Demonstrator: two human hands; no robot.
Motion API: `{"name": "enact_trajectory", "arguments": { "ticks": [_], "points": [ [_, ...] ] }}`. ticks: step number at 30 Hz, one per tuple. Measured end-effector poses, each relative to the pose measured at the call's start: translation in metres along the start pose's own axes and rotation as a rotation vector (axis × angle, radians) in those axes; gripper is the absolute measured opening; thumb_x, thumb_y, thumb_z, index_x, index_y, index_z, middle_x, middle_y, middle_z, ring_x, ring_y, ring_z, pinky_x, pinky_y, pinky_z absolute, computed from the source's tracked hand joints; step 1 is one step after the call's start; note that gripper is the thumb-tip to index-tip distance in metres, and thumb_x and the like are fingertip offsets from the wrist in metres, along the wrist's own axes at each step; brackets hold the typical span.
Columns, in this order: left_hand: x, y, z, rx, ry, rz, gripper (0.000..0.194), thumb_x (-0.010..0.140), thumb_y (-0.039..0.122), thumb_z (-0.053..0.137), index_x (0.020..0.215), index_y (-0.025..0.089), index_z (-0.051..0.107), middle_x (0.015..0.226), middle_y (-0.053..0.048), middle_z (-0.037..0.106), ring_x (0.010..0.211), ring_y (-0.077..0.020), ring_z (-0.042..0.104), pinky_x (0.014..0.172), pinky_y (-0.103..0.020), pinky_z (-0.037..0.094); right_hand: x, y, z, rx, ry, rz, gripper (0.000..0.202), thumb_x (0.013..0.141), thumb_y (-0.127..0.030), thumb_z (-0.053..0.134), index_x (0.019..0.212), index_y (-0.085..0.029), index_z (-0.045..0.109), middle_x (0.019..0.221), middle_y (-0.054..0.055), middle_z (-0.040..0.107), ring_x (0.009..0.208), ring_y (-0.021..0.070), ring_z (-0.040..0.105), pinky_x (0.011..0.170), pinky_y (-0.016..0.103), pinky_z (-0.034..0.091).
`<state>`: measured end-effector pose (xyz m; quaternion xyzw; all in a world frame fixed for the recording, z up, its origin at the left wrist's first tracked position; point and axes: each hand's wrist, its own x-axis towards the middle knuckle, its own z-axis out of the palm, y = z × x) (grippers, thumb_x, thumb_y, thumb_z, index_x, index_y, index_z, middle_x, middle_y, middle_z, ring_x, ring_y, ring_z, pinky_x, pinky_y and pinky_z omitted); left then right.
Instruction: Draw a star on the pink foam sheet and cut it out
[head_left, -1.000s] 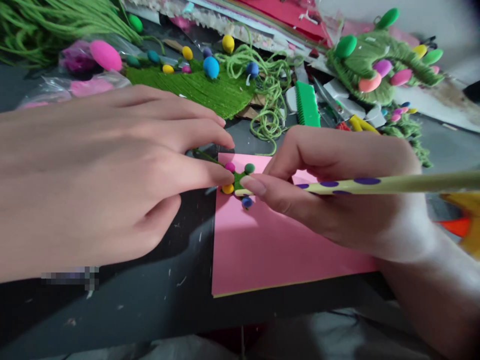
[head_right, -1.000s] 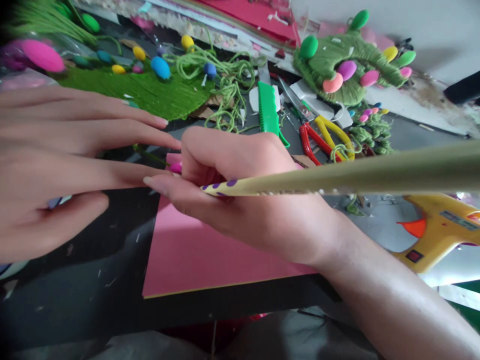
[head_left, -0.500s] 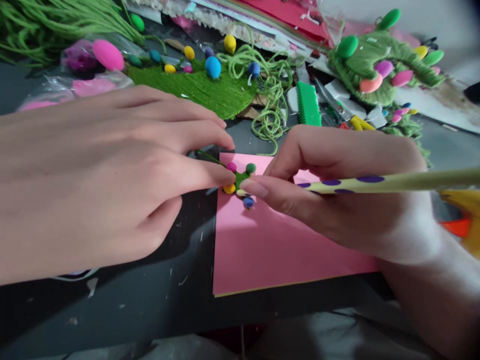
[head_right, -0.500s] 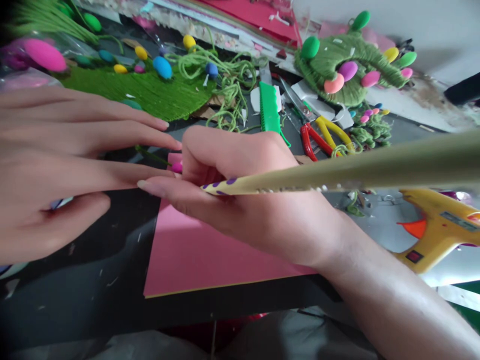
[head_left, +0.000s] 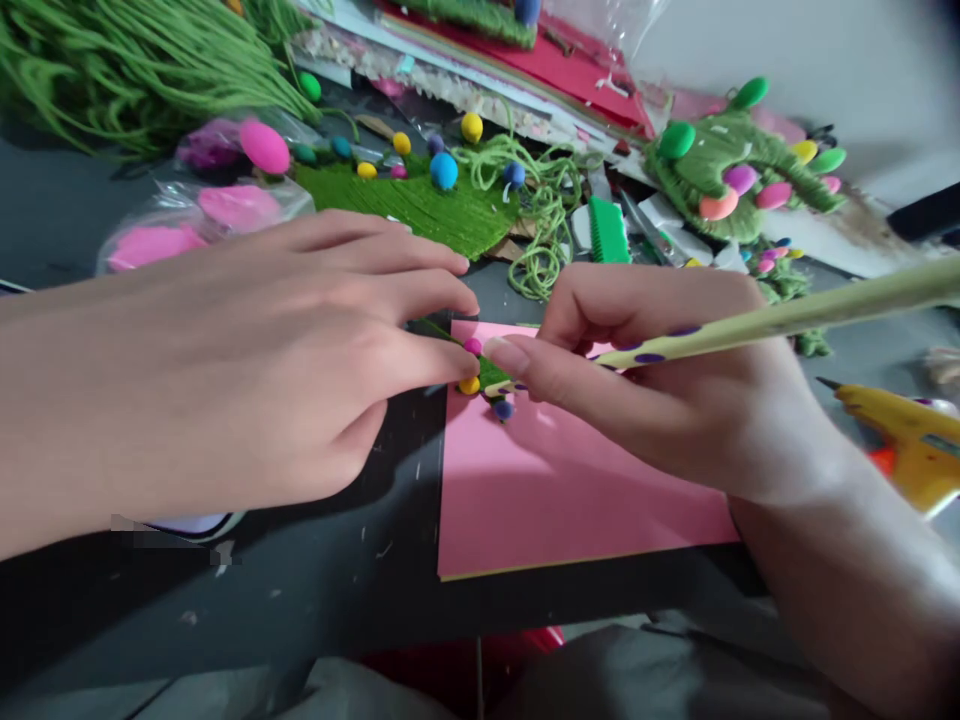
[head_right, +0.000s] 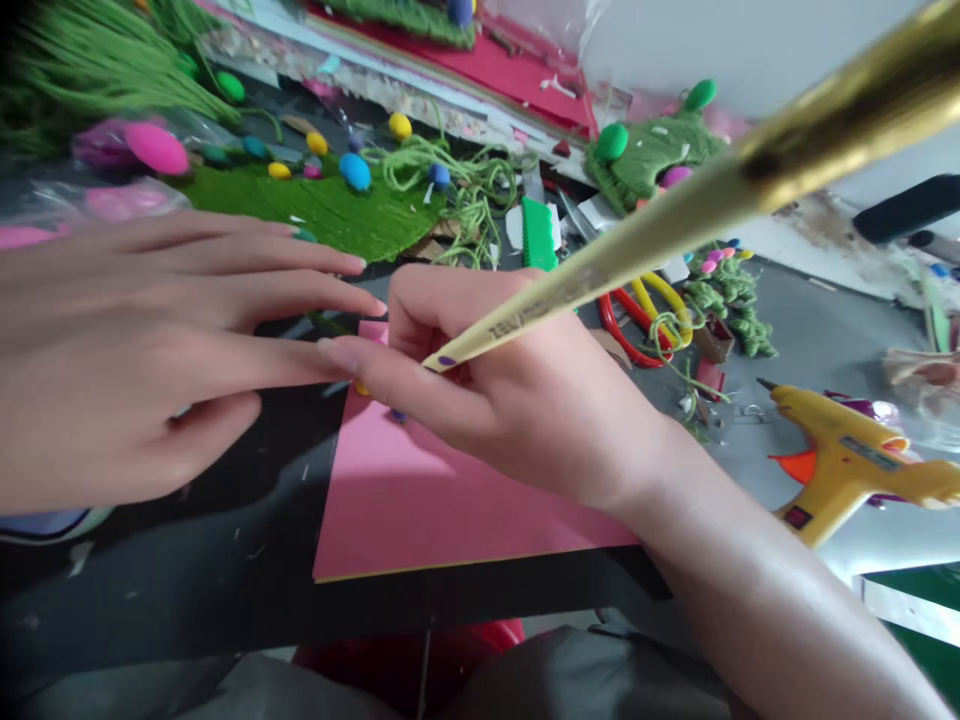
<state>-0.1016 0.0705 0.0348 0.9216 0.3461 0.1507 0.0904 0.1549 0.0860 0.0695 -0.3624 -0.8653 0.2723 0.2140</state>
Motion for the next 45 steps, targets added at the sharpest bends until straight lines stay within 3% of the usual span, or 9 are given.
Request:
{"name": "enact_trajectory", "arguments": {
  "ticks": [4,9,16,22,26,35,45],
  "points": [
    [0.001,0.001,-0.001,0.211,-0.024,0.119,0.051,0.087,0.013,0.041,0.125,0.023,0.074,0.14,-0.006,0.067,0.146,-0.0321,0.051,0.121,-0.057,0.039,-0.001,0.004,0.002,0.076,-0.008,-0.052,0.036,0.1,-0.047,0.07,0.074,-0.022,0.062,0.067,0.0,0.065,0.06,0.0148,0.056,0.057,0.032,0.047],
    [0.001,0.006,-0.006,0.207,-0.066,0.077,0.051,0.087,0.013,0.041,0.126,0.023,0.073,0.145,-0.001,0.065,0.149,-0.0291,0.047,0.125,-0.055,0.035,0.004,0.008,0.002,0.1,-0.034,-0.083,0.041,0.101,-0.051,0.068,0.073,-0.022,0.062,0.068,-0.001,0.064,0.065,0.0142,0.056,0.061,0.03,0.044],
    [0.006,0.015,-0.012,0.199,-0.143,0.033,0.052,0.087,0.002,0.044,0.126,0.019,0.074,0.148,-0.006,0.065,0.152,-0.0311,0.045,0.126,-0.057,0.032,0.009,0.008,0.003,0.086,-0.014,-0.096,0.045,0.097,-0.056,0.071,0.069,-0.022,0.06,0.066,0.0,0.059,0.066,0.0151,0.049,0.062,0.031,0.041],
    [0.005,0.015,-0.012,0.214,-0.142,0.037,0.049,0.088,0.005,0.049,0.126,0.022,0.075,0.148,-0.006,0.065,0.152,-0.0296,0.045,0.128,-0.057,0.03,0.011,0.006,0.004,0.114,-0.017,-0.086,0.042,0.096,-0.051,0.073,0.069,-0.022,0.059,0.064,0.0,0.058,0.069,0.0161,0.051,0.064,0.031,0.042],
    [0.004,0.021,-0.016,0.184,-0.178,-0.015,0.051,0.091,0.002,0.043,0.128,0.019,0.074,0.15,-0.005,0.063,0.154,-0.0281,0.043,0.13,-0.053,0.027,0.012,0.004,0.004,0.112,-0.029,-0.083,0.043,0.097,-0.049,0.072,0.067,-0.023,0.057,0.061,-0.001,0.055,0.068,0.0158,0.051,0.064,0.03,0.043],
    [0.002,0.006,-0.006,0.234,-0.138,0.069,0.053,0.087,0.005,0.05,0.131,0.02,0.073,0.151,-0.006,0.061,0.154,-0.0292,0.042,0.127,-0.054,0.029,0.012,0.002,0.004,-0.002,-0.013,-0.125,0.041,0.102,-0.036,0.068,0.067,-0.019,0.056,0.063,-0.002,0.056,0.064,0.0116,0.05,0.062,0.028,0.043],
    [0.002,0.009,-0.004,0.222,-0.082,0.077,0.053,0.084,0.002,0.05,0.126,0.021,0.075,0.145,-0.007,0.066,0.151,-0.0306,0.048,0.127,-0.057,0.032,0.013,0.004,0.005,0.027,0.014,-0.135,0.039,0.101,-0.034,0.068,0.067,-0.02,0.057,0.061,-0.002,0.056,0.062,0.0121,0.046,0.059,0.028,0.041]
  ]
}}
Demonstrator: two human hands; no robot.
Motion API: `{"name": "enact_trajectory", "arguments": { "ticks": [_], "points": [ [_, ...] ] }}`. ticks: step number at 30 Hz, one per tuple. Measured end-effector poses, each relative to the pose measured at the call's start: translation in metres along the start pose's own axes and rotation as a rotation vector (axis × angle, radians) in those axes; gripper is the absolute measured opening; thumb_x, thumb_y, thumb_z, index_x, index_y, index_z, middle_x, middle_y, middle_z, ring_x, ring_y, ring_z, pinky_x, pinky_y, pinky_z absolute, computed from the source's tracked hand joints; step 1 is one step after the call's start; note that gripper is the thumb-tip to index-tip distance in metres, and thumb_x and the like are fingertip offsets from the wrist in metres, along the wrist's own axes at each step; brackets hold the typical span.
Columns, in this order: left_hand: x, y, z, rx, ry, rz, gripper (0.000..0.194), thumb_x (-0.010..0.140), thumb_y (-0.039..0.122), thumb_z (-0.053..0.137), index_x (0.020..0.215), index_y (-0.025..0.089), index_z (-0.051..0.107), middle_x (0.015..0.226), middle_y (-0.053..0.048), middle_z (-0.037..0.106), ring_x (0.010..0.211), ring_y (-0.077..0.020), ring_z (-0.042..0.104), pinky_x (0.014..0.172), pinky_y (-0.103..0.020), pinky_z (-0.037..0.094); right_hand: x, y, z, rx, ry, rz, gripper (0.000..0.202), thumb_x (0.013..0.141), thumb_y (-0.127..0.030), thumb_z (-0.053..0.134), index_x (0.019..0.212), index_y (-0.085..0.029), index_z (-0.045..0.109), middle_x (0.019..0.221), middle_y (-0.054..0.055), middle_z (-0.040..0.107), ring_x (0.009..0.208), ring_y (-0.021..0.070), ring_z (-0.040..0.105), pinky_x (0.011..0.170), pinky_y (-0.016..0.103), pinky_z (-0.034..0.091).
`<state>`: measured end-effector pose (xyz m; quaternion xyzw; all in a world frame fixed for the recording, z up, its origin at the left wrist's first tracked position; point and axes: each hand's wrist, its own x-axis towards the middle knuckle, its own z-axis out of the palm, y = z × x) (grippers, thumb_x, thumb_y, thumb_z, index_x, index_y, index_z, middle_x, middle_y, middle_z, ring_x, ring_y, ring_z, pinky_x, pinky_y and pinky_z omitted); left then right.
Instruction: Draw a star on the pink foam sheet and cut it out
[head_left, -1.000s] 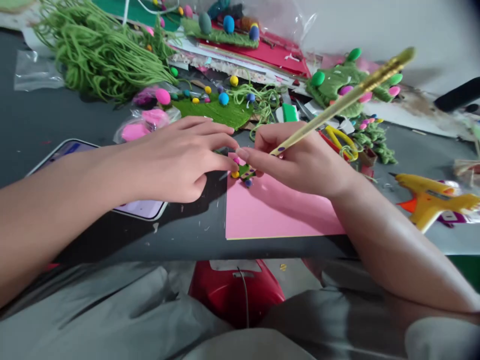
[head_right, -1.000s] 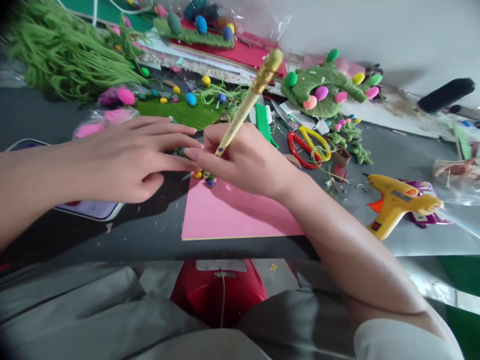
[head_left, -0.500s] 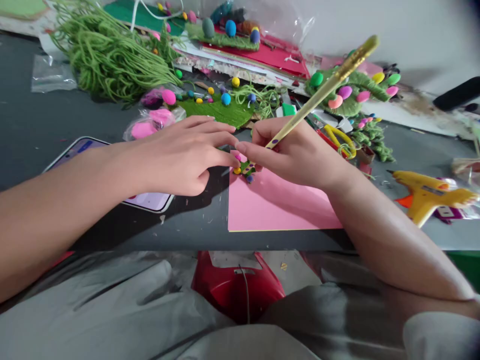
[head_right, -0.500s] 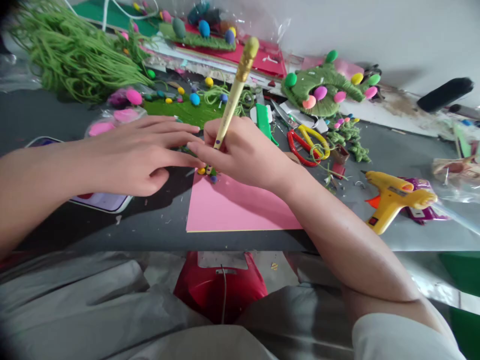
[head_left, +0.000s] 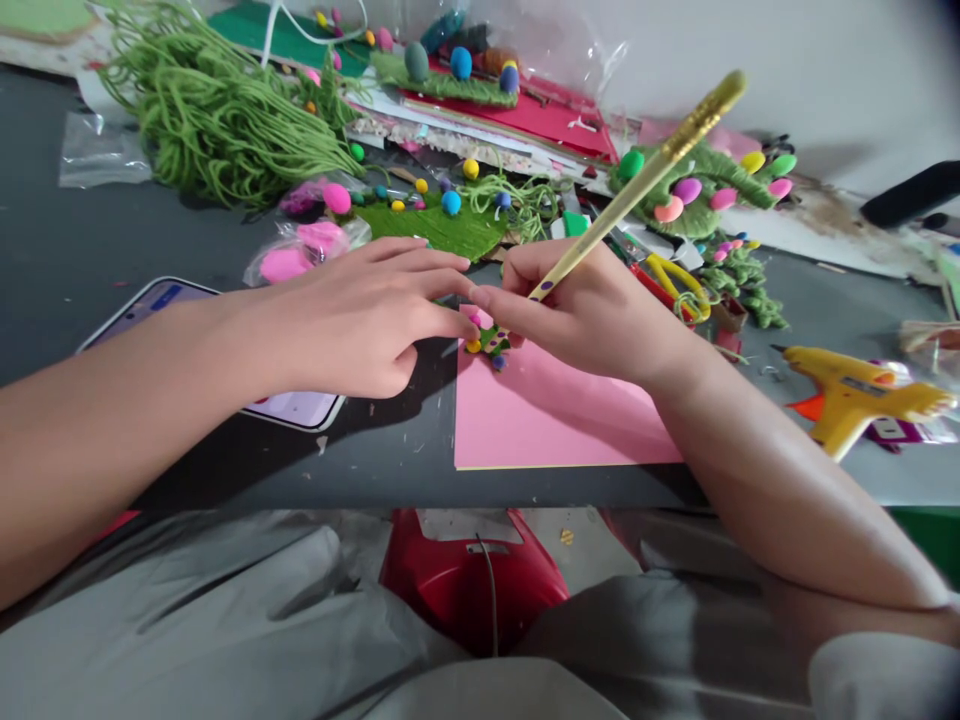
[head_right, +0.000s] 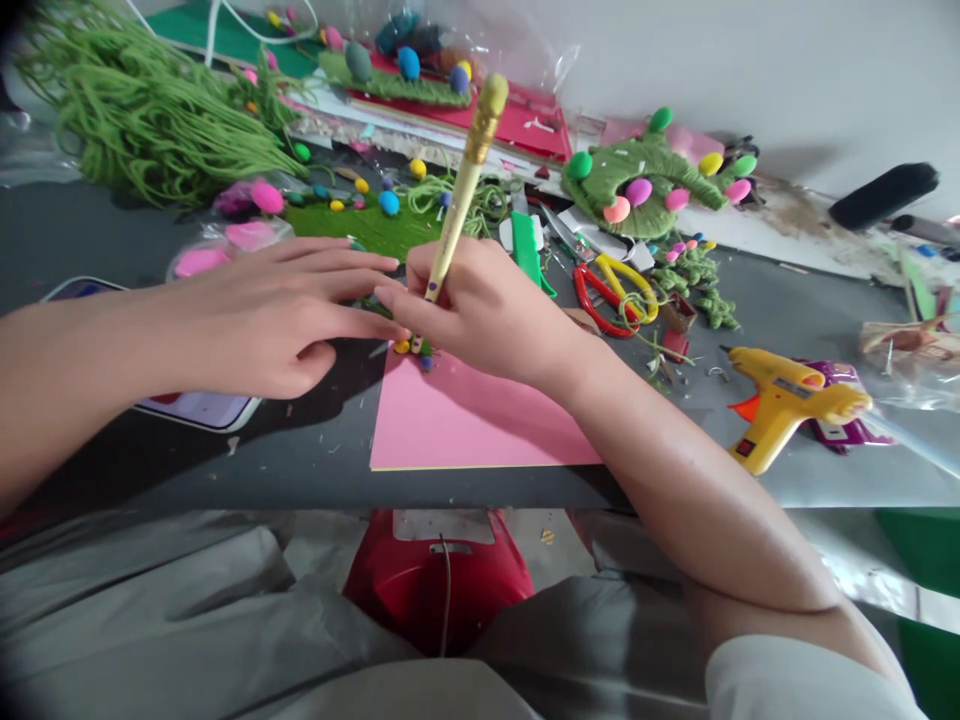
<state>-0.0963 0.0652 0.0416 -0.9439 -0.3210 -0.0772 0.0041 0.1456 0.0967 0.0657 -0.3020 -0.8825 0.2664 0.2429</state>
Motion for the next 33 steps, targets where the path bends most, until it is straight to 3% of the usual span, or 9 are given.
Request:
{"name": "enact_trajectory", "arguments": {
  "ticks": [5,11,13,15,18,22,28,30,33],
  "points": [
    [0.0,0.002,-0.002,-0.032,-0.025,-0.034,0.051,0.086,0.005,0.044,0.126,0.016,0.073,0.147,-0.002,0.064,0.151,-0.0259,0.044,0.128,-0.055,0.027,0.0,-0.001,0.001,0.03,-0.014,0.02,0.038,0.1,-0.031,0.07,0.066,-0.021,0.057,0.062,-0.001,0.056,0.062,0.0128,0.046,0.06,0.03,0.04],
    [0.0,-0.001,0.004,0.014,0.049,0.016,0.044,0.086,0.016,0.053,0.122,0.022,0.077,0.144,-0.006,0.067,0.148,-0.0327,0.051,0.125,-0.058,0.034,0.0,-0.002,-0.001,0.05,0.003,0.036,0.038,0.096,-0.023,0.075,0.063,-0.02,0.056,0.06,-0.003,0.057,0.057,0.01,0.047,0.058,0.029,0.039],
    [0.002,0.002,0.007,0.002,0.1,0.021,0.032,0.093,0.026,0.058,0.116,0.022,0.078,0.138,-0.008,0.071,0.142,-0.0339,0.058,0.122,-0.056,0.039,-0.001,0.0,-0.006,0.065,0.086,0.054,0.039,0.097,-0.021,0.071,0.061,-0.02,0.055,0.057,-0.003,0.058,0.054,0.0094,0.05,0.057,0.028,0.041],
    [0.007,0.007,0.011,-0.016,0.122,0.006,0.027,0.101,0.034,0.056,0.113,0.022,0.077,0.132,-0.007,0.074,0.133,-0.03,0.065,0.116,-0.05,0.045,-0.001,0.003,-0.015,0.106,0.253,0.08,0.041,0.098,-0.018,0.067,0.06,-0.02,0.053,0.054,-0.003,0.056,0.051,0.0092,0.055,0.054,0.027,0.042],
    [0.015,0.01,0.013,-0.004,0.16,-0.018,0.024,0.104,0.033,0.055,0.109,0.024,0.076,0.123,-0.004,0.078,0.12,-0.0259,0.071,0.104,-0.043,0.049,-0.002,0.009,-0.029,0.195,0.446,0.118,0.042,0.098,-0.021,0.069,0.059,-0.021,0.053,0.053,-0.004,0.052,0.045,0.0092,0.056,0.047,0.026,0.043],
    [0.028,0.006,0.005,-0.006,0.189,-0.107,0.025,0.103,0.033,0.055,0.103,0.022,0.077,0.121,-0.005,0.079,0.111,-0.0274,0.074,0.095,-0.043,0.051,-0.005,0.012,-0.047,0.246,0.497,0.163,0.042,0.096,-0.029,0.075,0.059,-0.023,0.056,0.053,-0.002,0.053,0.045,0.0127,0.059,0.045,0.028,0.045],
    [0.051,-0.014,-0.004,-0.011,0.273,-0.29,0.027,0.101,0.035,0.056,0.108,0.018,0.076,0.119,-0.01,0.076,0.111,-0.0302,0.074,0.095,-0.042,0.054,-0.017,0.024,-0.059,0.352,0.65,0.179,0.036,0.095,-0.034,0.074,0.062,-0.024,0.06,0.062,0.0,0.059,0.048,0.0125,0.059,0.045,0.029,0.046],
    [0.054,-0.018,-0.003,0.0,0.252,-0.315,0.027,0.101,0.034,0.058,0.111,0.017,0.075,0.121,-0.011,0.075,0.114,-0.031,0.073,0.096,-0.043,0.055,-0.02,0.03,-0.054,0.411,0.639,0.228,0.037,0.093,-0.036,0.074,0.062,-0.023,0.059,0.059,-0.002,0.058,0.045,0.0117,0.059,0.043,0.027,0.043],
    [0.045,-0.01,-0.007,0.033,0.222,-0.342,0.029,0.102,0.038,0.06,0.116,0.017,0.074,0.123,-0.012,0.075,0.116,-0.0317,0.071,0.097,-0.044,0.055,-0.024,0.037,-0.039,0.483,0.484,0.289,0.042,0.09,-0.048,0.079,0.062,-0.021,0.061,0.055,-0.002,0.056,0.047,0.0134,0.063,0.042,0.026,0.04]
  ]
}}
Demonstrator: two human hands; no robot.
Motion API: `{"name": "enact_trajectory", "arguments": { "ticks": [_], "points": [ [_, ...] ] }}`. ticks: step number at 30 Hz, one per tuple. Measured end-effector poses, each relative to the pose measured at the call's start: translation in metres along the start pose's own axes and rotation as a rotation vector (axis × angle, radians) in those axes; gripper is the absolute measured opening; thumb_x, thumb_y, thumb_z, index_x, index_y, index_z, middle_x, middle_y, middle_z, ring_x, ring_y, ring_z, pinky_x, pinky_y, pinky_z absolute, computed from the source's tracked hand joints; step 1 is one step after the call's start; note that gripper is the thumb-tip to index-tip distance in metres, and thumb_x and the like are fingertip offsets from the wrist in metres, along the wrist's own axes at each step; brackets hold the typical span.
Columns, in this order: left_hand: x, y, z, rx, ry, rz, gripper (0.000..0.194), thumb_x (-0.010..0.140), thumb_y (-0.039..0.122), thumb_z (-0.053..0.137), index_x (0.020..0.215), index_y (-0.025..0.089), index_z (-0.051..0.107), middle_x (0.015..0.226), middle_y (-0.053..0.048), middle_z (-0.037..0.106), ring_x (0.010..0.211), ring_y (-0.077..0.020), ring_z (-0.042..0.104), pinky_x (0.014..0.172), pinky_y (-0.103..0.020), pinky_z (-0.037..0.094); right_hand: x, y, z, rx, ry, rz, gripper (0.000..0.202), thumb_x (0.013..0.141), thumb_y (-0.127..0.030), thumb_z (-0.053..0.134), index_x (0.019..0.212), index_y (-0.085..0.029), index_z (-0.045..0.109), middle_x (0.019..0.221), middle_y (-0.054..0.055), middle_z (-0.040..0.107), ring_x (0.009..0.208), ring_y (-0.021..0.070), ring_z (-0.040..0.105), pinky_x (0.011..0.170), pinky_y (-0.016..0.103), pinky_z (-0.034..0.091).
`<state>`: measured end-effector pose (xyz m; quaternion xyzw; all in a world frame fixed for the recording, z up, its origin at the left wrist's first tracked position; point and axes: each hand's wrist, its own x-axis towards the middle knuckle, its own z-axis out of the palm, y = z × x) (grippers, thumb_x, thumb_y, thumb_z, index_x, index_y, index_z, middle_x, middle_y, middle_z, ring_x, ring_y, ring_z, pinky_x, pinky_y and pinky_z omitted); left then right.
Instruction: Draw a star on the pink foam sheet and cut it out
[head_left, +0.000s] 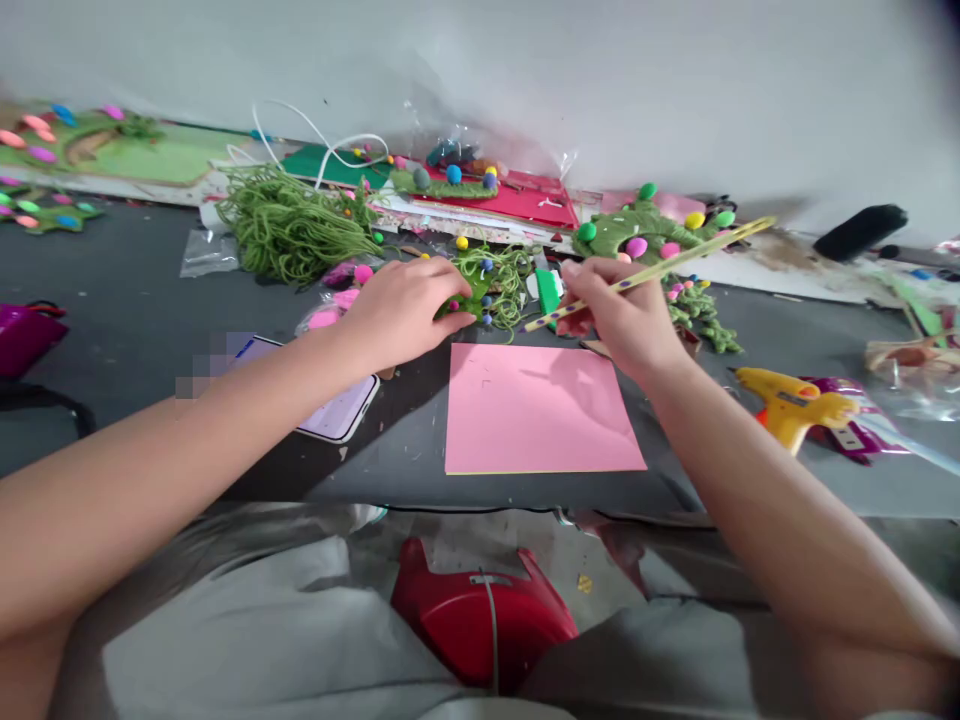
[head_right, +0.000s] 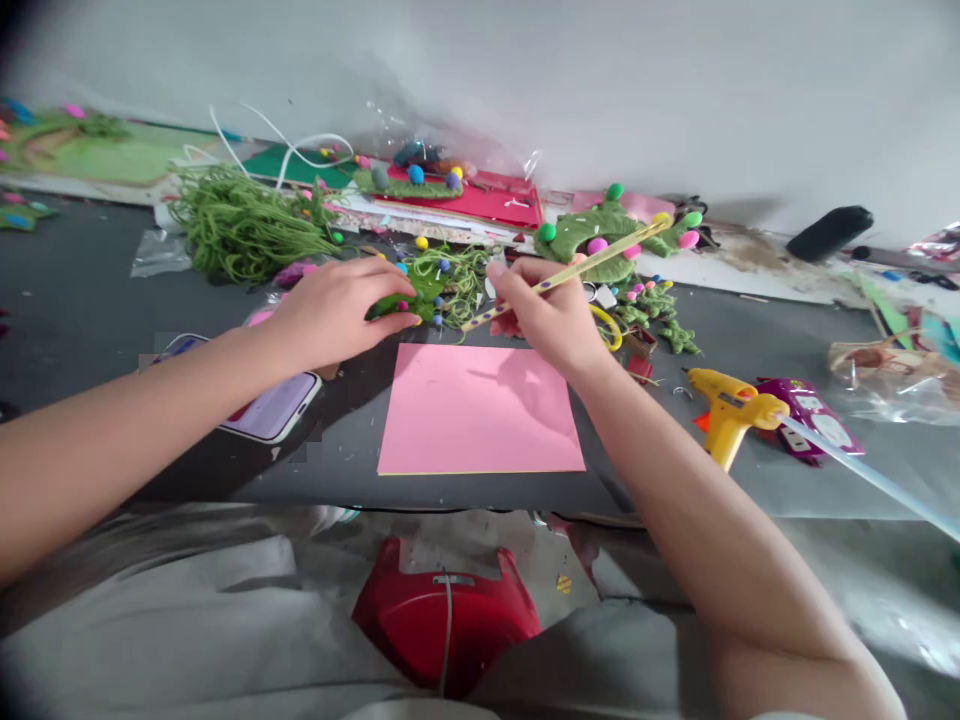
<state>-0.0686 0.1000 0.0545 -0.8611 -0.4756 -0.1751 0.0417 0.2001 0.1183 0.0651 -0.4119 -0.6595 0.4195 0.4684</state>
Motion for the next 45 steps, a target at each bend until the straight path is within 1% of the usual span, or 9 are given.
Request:
{"name": "enact_trajectory", "arguments": {
  "ticks": [3,6,9,12,19,25,31,39,45],
  "points": [
    [-0.031,0.024,-0.014,0.019,-0.04,0.014,0.029,0.107,0.032,0.05,0.112,0.015,0.074,0.118,-0.011,0.075,0.108,-0.0277,0.073,0.094,-0.043,0.056,-0.008,0.01,0.011,0.079,-0.142,0.13,0.048,0.089,-0.065,0.075,0.075,-0.02,0.071,0.062,0.003,0.067,0.054,0.0161,0.067,0.048,0.028,0.046],
    [-0.069,0.061,-0.025,-0.008,-0.114,0.06,0.031,0.107,0.031,0.048,0.118,0.016,0.073,0.122,-0.012,0.075,0.107,-0.0276,0.073,0.094,-0.044,0.058,-0.013,0.016,0.027,0.101,-0.233,0.194,0.051,0.085,-0.068,0.077,0.08,-0.017,0.076,0.07,0.007,0.074,0.059,0.0151,0.065,0.053,0.029,0.05],
    [-0.098,0.094,-0.023,0.0,-0.219,0.121,0.043,0.108,0.037,0.048,0.137,0.011,0.065,0.145,-0.019,0.065,0.131,-0.0341,0.064,0.108,-0.051,0.054,-0.014,0.02,0.047,0.046,-0.224,0.172,0.048,0.075,-0.059,0.09,0.067,-0.018,0.067,0.058,-0.001,0.062,0.05,0.0096,0.051,0.047,0.026,0.043],
    [-0.113,0.11,-0.016,0.019,-0.28,0.122,0.057,0.108,0.045,0.046,0.148,0.007,0.056,0.158,-0.023,0.054,0.145,-0.0399,0.054,0.117,-0.058,0.048,-0.014,0.022,0.062,0.103,-0.275,0.204,0.052,0.078,-0.061,0.087,0.063,-0.021,0.057,0.054,-0.005,0.054,0.049,0.0095,0.05,0.05,0.025,0.048],
    [-0.114,0.109,-0.007,0.044,-0.265,0.148,0.067,0.104,0.053,0.048,0.15,0.004,0.055,0.16,-0.027,0.051,0.145,-0.0445,0.053,0.118,-0.061,0.047,-0.025,0.018,0.058,0.061,-0.392,0.21,0.043,0.082,-0.053,0.086,0.07,-0.019,0.063,0.061,0.001,0.069,0.053,0.0115,0.059,0.048,0.023,0.043],
    [-0.112,0.097,0.008,0.017,-0.197,0.286,0.071,0.097,0.046,0.058,0.147,-0.004,0.054,0.162,-0.031,0.045,0.153,-0.0449,0.043,0.125,-0.058,0.041,-0.027,0.022,0.05,0.016,-0.375,0.162,0.042,0.088,-0.048,0.082,0.067,-0.019,0.06,0.06,-0.002,0.066,0.056,0.0114,0.059,0.053,0.025,0.045],
    [-0.116,0.087,0.018,-0.107,-0.25,0.348,0.069,0.096,0.021,0.053,0.164,0.012,0.038,0.172,-0.015,0.037,0.161,-0.0351,0.032,0.131,-0.053,0.035,-0.023,0.023,0.051,-0.042,-0.37,0.196,0.04,0.082,-0.042,0.088,0.066,-0.02,0.059,0.06,0.0,0.069,0.06,0.0154,0.067,0.05,0.025,0.042],
    [-0.112,0.085,0.016,-0.196,-0.337,0.311,0.069,0.096,0.021,0.053,0.164,0.014,0.039,0.174,-0.015,0.032,0.163,-0.0342,0.027,0.134,-0.055,0.03,-0.023,0.026,0.054,-0.127,-0.327,0.07,0.041,0.087,-0.033,0.082,0.06,-0.022,0.054,0.054,-0.002,0.063,0.052,0.0124,0.059,0.047,0.026,0.038],
    [-0.112,0.086,0.013,-0.209,-0.333,0.289,0.075,0.09,0.012,0.056,0.163,0.014,0.04,0.174,-0.016,0.032,0.163,-0.038,0.025,0.132,-0.059,0.031,-0.024,0.024,0.055,-0.161,-0.322,0.068,0.044,0.082,-0.039,0.088,0.059,-0.023,0.054,0.057,-0.001,0.067,0.055,0.0143,0.061,0.048,0.028,0.041]
  ]
}}
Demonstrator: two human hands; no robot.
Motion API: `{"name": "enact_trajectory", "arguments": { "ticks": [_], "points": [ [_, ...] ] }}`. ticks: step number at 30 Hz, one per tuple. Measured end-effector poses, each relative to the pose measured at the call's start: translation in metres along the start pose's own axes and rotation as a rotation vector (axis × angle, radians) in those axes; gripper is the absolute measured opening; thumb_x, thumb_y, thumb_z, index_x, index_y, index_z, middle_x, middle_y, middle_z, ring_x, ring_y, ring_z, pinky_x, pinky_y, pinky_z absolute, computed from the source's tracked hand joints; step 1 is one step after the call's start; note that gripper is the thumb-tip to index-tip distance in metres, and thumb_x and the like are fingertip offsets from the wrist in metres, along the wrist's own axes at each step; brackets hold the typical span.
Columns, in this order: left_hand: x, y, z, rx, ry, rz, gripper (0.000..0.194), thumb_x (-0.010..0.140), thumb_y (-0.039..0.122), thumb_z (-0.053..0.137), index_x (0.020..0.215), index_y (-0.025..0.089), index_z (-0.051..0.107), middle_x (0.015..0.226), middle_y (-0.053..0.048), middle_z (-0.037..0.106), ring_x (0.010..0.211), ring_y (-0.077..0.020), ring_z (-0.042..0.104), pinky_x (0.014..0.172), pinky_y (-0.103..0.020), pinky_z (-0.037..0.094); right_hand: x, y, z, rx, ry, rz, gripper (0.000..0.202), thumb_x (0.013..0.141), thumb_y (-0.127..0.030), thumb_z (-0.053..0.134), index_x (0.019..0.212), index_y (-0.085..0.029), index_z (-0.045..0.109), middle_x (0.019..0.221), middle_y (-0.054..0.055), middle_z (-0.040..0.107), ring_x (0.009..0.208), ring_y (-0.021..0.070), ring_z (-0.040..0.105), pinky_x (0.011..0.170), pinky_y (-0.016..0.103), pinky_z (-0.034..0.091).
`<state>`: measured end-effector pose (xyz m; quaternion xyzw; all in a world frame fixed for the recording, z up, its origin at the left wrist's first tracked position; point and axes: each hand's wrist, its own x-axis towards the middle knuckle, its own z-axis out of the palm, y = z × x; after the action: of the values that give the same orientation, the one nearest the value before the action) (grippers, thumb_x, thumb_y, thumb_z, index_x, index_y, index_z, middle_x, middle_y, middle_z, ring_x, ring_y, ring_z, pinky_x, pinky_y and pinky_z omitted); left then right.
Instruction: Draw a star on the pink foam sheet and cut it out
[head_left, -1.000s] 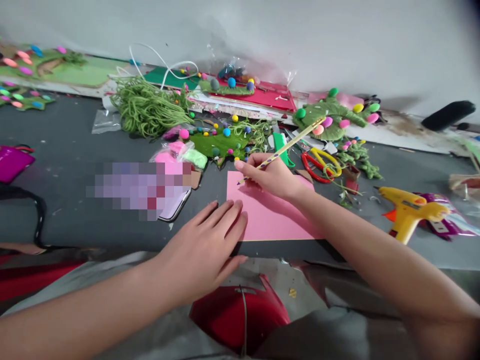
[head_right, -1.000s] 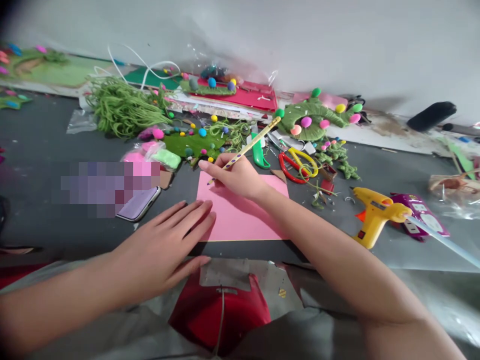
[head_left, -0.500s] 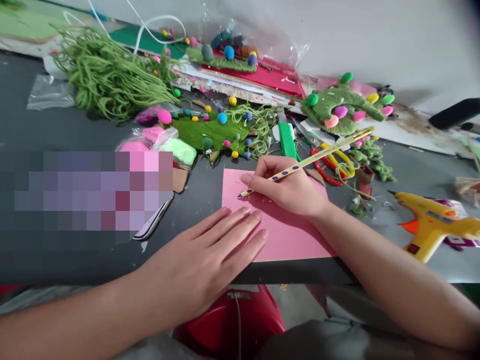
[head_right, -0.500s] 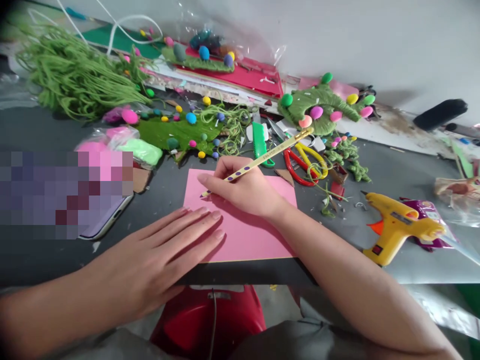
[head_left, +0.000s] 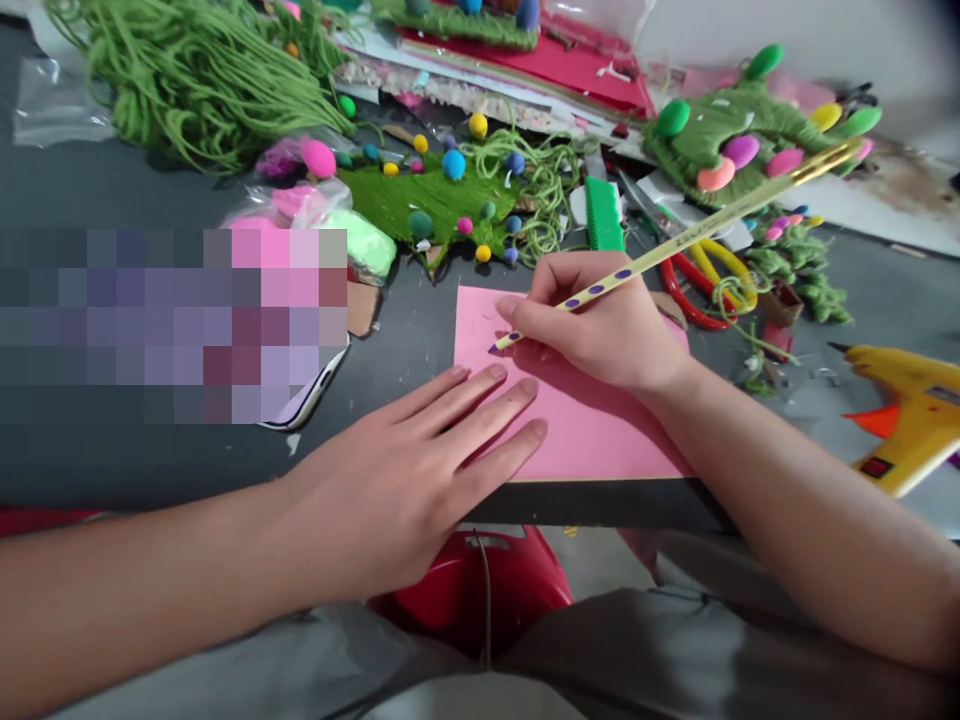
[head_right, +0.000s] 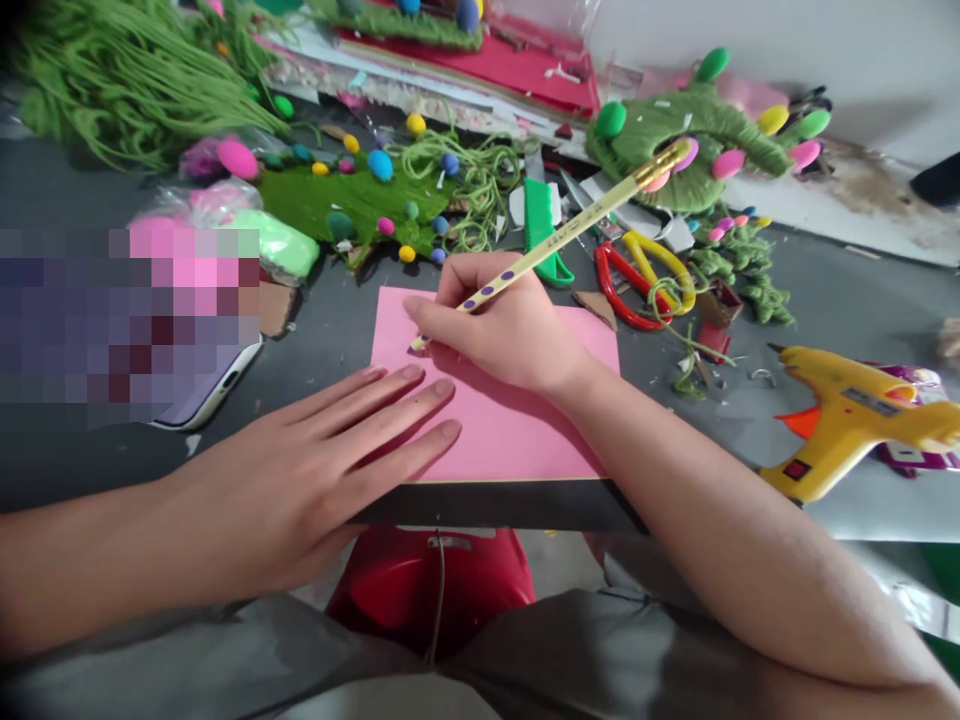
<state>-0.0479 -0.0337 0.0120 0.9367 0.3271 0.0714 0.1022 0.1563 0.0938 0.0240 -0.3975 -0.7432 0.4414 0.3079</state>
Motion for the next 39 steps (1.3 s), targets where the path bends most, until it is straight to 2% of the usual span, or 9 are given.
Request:
{"name": "enact_trajectory", "arguments": {
  "ticks": [4,8,12,16,23,30,39],
  "points": [
    [0.0,0.001,0.0,0.004,-0.003,0.0,0.077,0.088,0.012,0.055,0.163,0.015,0.039,0.174,-0.014,0.033,0.163,-0.0372,0.026,0.132,-0.06,0.032,-0.001,0.002,0.0,-0.024,0.013,-0.017,0.043,0.087,-0.041,0.084,0.061,-0.023,0.055,0.057,-0.001,0.064,0.058,0.015,0.063,0.049,0.028,0.042],
    [0.0,0.001,0.002,0.012,0.001,-0.007,0.076,0.089,0.013,0.053,0.163,0.016,0.038,0.174,-0.011,0.033,0.163,-0.0361,0.025,0.133,-0.06,0.03,-0.001,0.004,-0.002,-0.052,-0.016,-0.04,0.04,0.088,-0.032,0.083,0.061,-0.022,0.056,0.06,0.0,0.067,0.059,0.0141,0.061,0.052,0.028,0.044],
    [-0.002,0.0,0.005,0.017,0.017,0.021,0.074,0.089,0.012,0.051,0.163,0.013,0.039,0.174,-0.012,0.032,0.163,-0.0338,0.028,0.134,-0.057,0.028,-0.001,0.003,-0.003,-0.031,-0.01,-0.021,0.038,0.091,-0.029,0.081,0.063,-0.022,0.056,0.06,0.001,0.068,0.061,0.0161,0.067,0.051,0.028,0.046],
    [-0.003,0.0,0.009,0.005,0.04,0.03,0.077,0.088,0.01,0.049,0.164,0.013,0.037,0.174,-0.011,0.032,0.163,-0.0294,0.028,0.135,-0.053,0.028,-0.001,0.002,-0.003,-0.033,-0.042,-0.007,0.039,0.088,-0.025,0.084,0.062,-0.022,0.055,0.061,0.001,0.068,0.062,0.018,0.07,0.052,0.029,0.048],
    [-0.003,-0.001,0.01,0.053,0.035,0.048,0.074,0.09,0.013,0.048,0.163,0.01,0.038,0.175,-0.013,0.031,0.163,-0.0317,0.028,0.134,-0.055,0.03,-0.001,0.001,-0.003,-0.004,-0.037,-0.021,0.038,0.086,-0.021,0.085,0.061,-0.021,0.056,0.059,0.0,0.068,0.061,0.0164,0.07,0.052,0.027,0.049],
    [-0.003,0.001,0.012,0.115,0.052,0.064,0.074,0.091,0.018,0.052,0.163,0.007,0.038,0.174,-0.017,0.032,0.161,-0.034,0.032,0.132,-0.055,0.031,-0.001,0.001,-0.003,-0.003,-0.035,-0.002,0.04,0.086,-0.033,0.087,0.063,-0.022,0.057,0.06,0.0,0.069,0.062,0.0172,0.072,0.051,0.025,0.049],
    [-0.002,0.0,0.014,0.133,0.056,0.065,0.076,0.091,0.019,0.052,0.164,0.007,0.035,0.175,-0.016,0.031,0.163,-0.0324,0.029,0.133,-0.052,0.024,-0.002,-0.001,-0.003,-0.028,-0.033,0.012,0.04,0.086,-0.031,0.086,0.061,-0.022,0.057,0.06,0.001,0.069,0.061,0.0174,0.071,0.05,0.027,0.049]
  ]
}}
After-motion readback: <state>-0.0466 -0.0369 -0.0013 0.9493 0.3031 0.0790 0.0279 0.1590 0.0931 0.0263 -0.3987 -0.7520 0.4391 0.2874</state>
